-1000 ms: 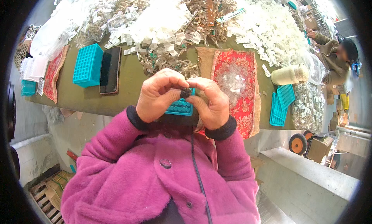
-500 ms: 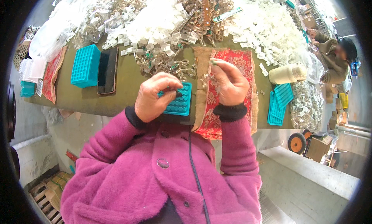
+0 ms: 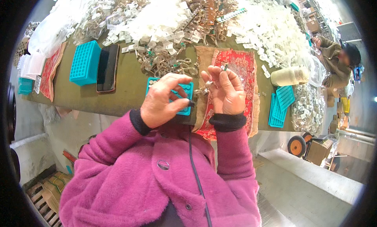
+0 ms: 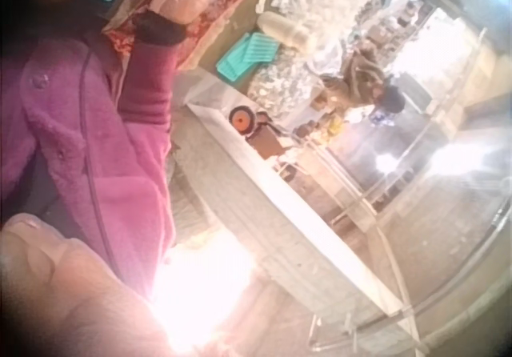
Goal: The person repeatedly picks small white plastic housings and metallic components from a cluttered workbench, inserts the metal parts into the housings, and places the assembled units into a blue tray. The person occasionally uses a small light to illuminate the components during assembly.
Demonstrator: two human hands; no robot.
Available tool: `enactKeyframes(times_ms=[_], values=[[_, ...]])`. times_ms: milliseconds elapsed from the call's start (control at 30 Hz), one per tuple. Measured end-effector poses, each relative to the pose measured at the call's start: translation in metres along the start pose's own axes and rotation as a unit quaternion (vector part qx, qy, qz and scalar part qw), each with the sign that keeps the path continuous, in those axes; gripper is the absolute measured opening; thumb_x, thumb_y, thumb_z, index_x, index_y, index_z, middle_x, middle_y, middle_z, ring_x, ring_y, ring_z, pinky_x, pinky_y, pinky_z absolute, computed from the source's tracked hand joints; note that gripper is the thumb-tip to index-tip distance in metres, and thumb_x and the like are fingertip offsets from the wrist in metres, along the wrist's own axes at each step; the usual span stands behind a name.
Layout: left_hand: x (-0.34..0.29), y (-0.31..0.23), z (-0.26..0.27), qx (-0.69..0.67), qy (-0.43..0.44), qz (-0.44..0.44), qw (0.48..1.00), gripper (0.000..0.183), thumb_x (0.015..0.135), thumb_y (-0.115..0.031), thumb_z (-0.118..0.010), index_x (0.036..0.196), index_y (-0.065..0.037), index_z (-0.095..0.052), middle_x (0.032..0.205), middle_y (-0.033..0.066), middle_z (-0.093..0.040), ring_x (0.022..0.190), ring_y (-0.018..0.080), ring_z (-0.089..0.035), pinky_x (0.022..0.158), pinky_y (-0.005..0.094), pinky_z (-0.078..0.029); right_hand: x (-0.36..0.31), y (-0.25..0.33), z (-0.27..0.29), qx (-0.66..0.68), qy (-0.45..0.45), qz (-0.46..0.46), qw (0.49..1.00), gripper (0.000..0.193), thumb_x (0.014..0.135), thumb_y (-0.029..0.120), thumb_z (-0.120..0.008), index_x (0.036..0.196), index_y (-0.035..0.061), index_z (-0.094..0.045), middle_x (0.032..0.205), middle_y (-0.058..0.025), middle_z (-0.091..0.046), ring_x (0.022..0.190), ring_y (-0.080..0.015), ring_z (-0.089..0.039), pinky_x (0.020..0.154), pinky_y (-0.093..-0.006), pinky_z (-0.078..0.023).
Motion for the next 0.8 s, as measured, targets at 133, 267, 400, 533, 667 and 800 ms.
enactKeyframes(times_ms=[133, 267, 400, 533, 667, 800], values=[[0.009, -0.008, -0.015, 0.043, 0.002, -0.038, 0.998, 0.051, 0.081, 0.000, -0.076, 0.130, 0.001, -0.061, 0.112, 0.0182, -0.067, 0.084, 0.0262, -0.073, 0.079, 0.0386, -0.060, -0.014, -0.013, 0.006, 0.037, -0.052, -0.017, 0.998, 0.012, 0.105, 0.007, -0.063, 0.115, 0.0039, -0.068, 0.121, -0.0165, -0.073, 0.120, -0.0283, -0.069, 0.109, -0.0517, -0.055], [0.013, 0.008, -0.025, -0.051, 0.000, 0.044, 0.998, 0.041, 0.084, 0.003, -0.070, 0.125, 0.002, -0.062, 0.099, 0.0158, -0.074, 0.082, 0.0230, -0.074, 0.075, 0.0364, -0.060, -0.024, -0.015, 0.010, 0.051, -0.067, -0.011, 0.996, 0.012, 0.105, 0.004, -0.062, 0.115, 0.0019, -0.068, 0.124, -0.0173, -0.072, 0.123, -0.0300, -0.067, 0.111, -0.0498, -0.055], [0.008, 0.038, -0.036, -0.278, 0.021, 0.187, 0.942, 0.031, 0.092, 0.009, -0.062, 0.122, 0.003, -0.062, 0.099, 0.0072, -0.072, 0.080, 0.0105, -0.071, 0.064, 0.0272, -0.061, -0.033, -0.009, 0.017, -0.009, -0.096, 0.031, 0.995, 0.012, 0.105, 0.005, -0.063, 0.116, 0.0038, -0.067, 0.118, -0.0149, -0.072, 0.114, -0.0265, -0.069, 0.104, -0.0452, -0.058], [0.008, 0.043, -0.039, -0.349, 0.039, 0.196, 0.916, 0.028, 0.099, 0.002, -0.068, 0.126, 0.002, -0.062, 0.108, 0.0069, -0.071, 0.085, 0.0128, -0.072, 0.072, 0.0285, -0.064, -0.041, -0.013, 0.014, -0.131, -0.112, 0.019, 0.985, 0.014, 0.106, 0.010, -0.065, 0.116, 0.0015, -0.065, 0.114, -0.0109, -0.073, 0.107, -0.0200, -0.069, 0.098, -0.0374, -0.058], [0.008, 0.041, -0.038, -0.372, 0.024, 0.183, 0.910, 0.025, 0.100, 0.001, -0.068, 0.125, 0.002, -0.063, 0.109, 0.0076, -0.071, 0.086, 0.0135, -0.072, 0.075, 0.0280, -0.063, -0.052, -0.015, -0.011, -0.287, -0.022, 0.026, 0.957, 0.022, 0.102, 0.002, -0.068, 0.124, -0.0032, -0.064, 0.109, -0.0092, -0.074, 0.093, -0.0143, -0.071, 0.083, -0.0277, -0.060], [0.003, 0.045, -0.042, -0.390, 0.060, 0.227, 0.890, 0.024, 0.100, -0.003, -0.069, 0.124, 0.000, -0.065, 0.106, 0.0078, -0.072, 0.090, 0.0135, -0.072, 0.075, 0.0278, -0.063, -0.056, -0.016, -0.003, -0.256, -0.036, -0.011, 0.966, 0.025, 0.101, -0.002, -0.068, 0.126, -0.0042, -0.065, 0.107, -0.0078, -0.073, 0.091, -0.0118, -0.071, 0.080, -0.0252, -0.060]])
Point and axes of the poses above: each hand's wrist, its own x-axis towards the middle knuckle, its own z-axis out of the back of the hand, y = z × x, the point moved 9 cm from there along x, towards the middle knuckle
